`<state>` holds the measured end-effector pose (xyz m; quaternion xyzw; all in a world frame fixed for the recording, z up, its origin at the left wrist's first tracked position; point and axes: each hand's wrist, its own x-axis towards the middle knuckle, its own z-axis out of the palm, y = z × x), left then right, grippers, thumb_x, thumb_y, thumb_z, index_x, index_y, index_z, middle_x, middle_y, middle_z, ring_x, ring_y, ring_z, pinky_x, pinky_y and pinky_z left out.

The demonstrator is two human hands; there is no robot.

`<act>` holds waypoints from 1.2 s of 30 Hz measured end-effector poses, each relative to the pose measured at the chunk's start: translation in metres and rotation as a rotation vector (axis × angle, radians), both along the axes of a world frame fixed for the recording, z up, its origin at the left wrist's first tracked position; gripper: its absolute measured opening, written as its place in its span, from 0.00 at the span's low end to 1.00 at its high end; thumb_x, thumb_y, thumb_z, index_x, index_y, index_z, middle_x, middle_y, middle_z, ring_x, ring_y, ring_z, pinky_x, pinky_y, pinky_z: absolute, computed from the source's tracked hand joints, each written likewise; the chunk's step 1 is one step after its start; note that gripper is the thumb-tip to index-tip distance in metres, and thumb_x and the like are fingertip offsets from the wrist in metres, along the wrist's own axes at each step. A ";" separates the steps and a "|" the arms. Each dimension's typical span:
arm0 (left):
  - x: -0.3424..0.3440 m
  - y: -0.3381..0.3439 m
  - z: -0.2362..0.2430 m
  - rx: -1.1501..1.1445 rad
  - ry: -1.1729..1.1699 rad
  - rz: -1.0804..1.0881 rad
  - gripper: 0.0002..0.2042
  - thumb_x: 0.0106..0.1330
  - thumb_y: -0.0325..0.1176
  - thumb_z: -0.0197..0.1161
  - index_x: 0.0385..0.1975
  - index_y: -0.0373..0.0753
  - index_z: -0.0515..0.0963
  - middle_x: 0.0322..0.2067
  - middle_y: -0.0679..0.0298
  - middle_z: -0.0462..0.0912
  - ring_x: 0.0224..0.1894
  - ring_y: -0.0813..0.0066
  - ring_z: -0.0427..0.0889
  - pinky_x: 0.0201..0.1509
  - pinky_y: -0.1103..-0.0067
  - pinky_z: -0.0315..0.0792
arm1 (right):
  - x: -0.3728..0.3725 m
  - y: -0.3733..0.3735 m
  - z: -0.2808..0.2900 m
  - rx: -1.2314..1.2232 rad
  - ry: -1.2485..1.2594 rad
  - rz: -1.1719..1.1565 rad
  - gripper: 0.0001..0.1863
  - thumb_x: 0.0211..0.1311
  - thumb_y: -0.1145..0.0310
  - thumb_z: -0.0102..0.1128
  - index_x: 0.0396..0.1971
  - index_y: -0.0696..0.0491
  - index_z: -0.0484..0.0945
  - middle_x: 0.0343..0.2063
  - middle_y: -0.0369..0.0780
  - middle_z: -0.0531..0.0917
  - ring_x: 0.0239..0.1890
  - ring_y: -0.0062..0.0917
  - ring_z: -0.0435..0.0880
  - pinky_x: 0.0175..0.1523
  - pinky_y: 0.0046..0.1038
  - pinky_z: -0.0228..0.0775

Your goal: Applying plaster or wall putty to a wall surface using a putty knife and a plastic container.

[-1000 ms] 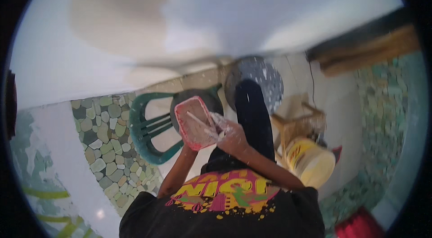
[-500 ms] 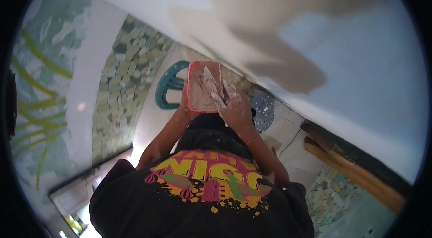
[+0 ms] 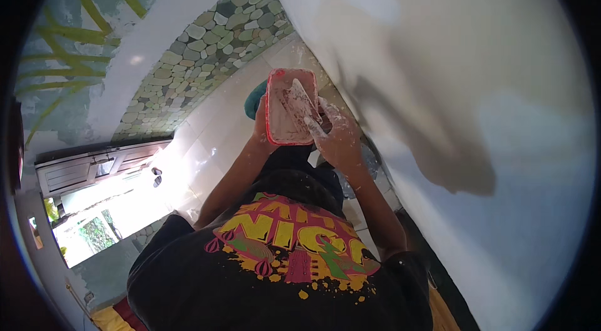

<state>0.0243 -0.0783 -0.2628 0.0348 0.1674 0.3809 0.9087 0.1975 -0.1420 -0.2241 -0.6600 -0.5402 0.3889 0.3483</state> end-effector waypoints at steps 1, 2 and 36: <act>-0.004 0.009 0.001 0.006 -0.037 0.022 0.30 0.69 0.58 0.45 0.63 0.42 0.64 0.58 0.56 0.73 0.57 0.54 0.74 0.61 0.57 0.68 | -0.005 0.009 -0.003 0.056 -0.017 -0.028 0.27 0.57 0.59 0.64 0.53 0.58 0.75 0.42 0.48 0.82 0.46 0.40 0.80 0.56 0.37 0.69; -0.007 0.020 -0.004 0.005 -0.046 0.019 0.30 0.69 0.58 0.45 0.63 0.42 0.64 0.58 0.56 0.73 0.57 0.54 0.74 0.61 0.57 0.68 | -0.009 0.018 -0.004 0.056 -0.027 -0.030 0.27 0.57 0.59 0.64 0.53 0.58 0.75 0.42 0.48 0.82 0.46 0.40 0.80 0.56 0.37 0.69; 0.078 0.176 0.038 0.006 -0.128 -0.930 0.31 0.70 0.57 0.44 0.64 0.40 0.62 0.58 0.56 0.70 0.58 0.59 0.73 0.62 0.64 0.69 | -0.065 0.105 0.155 0.029 -0.527 -1.026 0.17 0.49 0.63 0.69 0.38 0.54 0.80 0.39 0.42 0.81 0.45 0.44 0.77 0.55 0.41 0.70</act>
